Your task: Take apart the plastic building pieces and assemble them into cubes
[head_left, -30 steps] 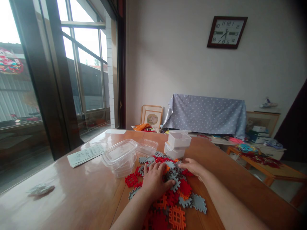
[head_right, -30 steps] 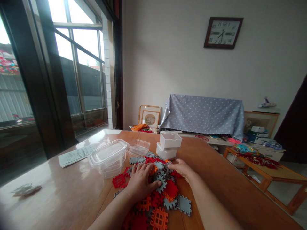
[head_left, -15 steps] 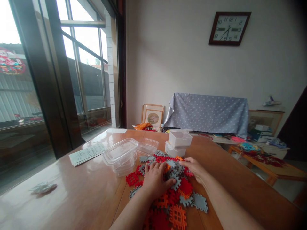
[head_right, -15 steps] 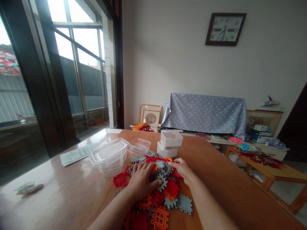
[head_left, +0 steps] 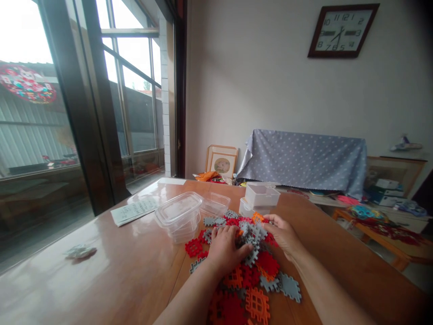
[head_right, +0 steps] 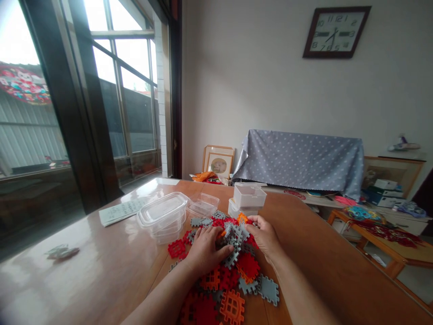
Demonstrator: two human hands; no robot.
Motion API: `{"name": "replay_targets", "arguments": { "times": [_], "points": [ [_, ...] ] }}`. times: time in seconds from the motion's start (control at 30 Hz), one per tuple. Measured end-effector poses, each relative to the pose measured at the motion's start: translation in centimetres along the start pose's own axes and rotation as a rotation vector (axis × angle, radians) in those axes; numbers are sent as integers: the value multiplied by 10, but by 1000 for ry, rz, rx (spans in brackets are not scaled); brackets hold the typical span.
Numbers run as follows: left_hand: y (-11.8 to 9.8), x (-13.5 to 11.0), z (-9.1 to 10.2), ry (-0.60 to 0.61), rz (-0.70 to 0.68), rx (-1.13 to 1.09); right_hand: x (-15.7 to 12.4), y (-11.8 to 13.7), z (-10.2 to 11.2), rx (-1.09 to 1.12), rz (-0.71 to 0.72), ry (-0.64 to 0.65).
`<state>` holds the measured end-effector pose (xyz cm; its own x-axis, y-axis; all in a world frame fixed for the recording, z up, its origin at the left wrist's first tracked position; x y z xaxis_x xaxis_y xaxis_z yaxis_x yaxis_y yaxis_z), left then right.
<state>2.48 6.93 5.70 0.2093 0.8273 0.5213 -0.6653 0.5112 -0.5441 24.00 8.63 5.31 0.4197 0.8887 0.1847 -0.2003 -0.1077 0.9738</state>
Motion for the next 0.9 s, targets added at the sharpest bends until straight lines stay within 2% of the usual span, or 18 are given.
{"name": "replay_targets", "arguments": {
  "times": [0.23,0.3,0.43,0.57,0.7,0.9],
  "points": [
    [13,7,11,-125,138,-140,-14,33,-21,-189,272,-85],
    [18,11,12,-148,175,-215,-23,40,-33,-190,310,-64],
    [24,16,14,-180,209,-317,-46,53,-58,-117,318,57],
    [29,15,16,-223,220,-285,-60,54,-68,-34,247,139],
    [26,10,11,-170,168,-195,-55,46,-53,-23,182,94],
    [35,10,9,-153,202,-121,-44,23,0,-100,120,-20]
  ]
}}
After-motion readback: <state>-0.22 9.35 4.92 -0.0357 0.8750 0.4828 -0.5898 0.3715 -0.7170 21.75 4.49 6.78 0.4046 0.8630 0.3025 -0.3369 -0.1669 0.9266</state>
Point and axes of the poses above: each hand's wrist, its own x-axis towards the middle knuckle, its own z-axis out of the back of the hand, y = z × x, the point moved 10 cm from there along x, towards the middle knuckle, and after that the axes turned 12 degrees about -y, right-handed, at the moved point
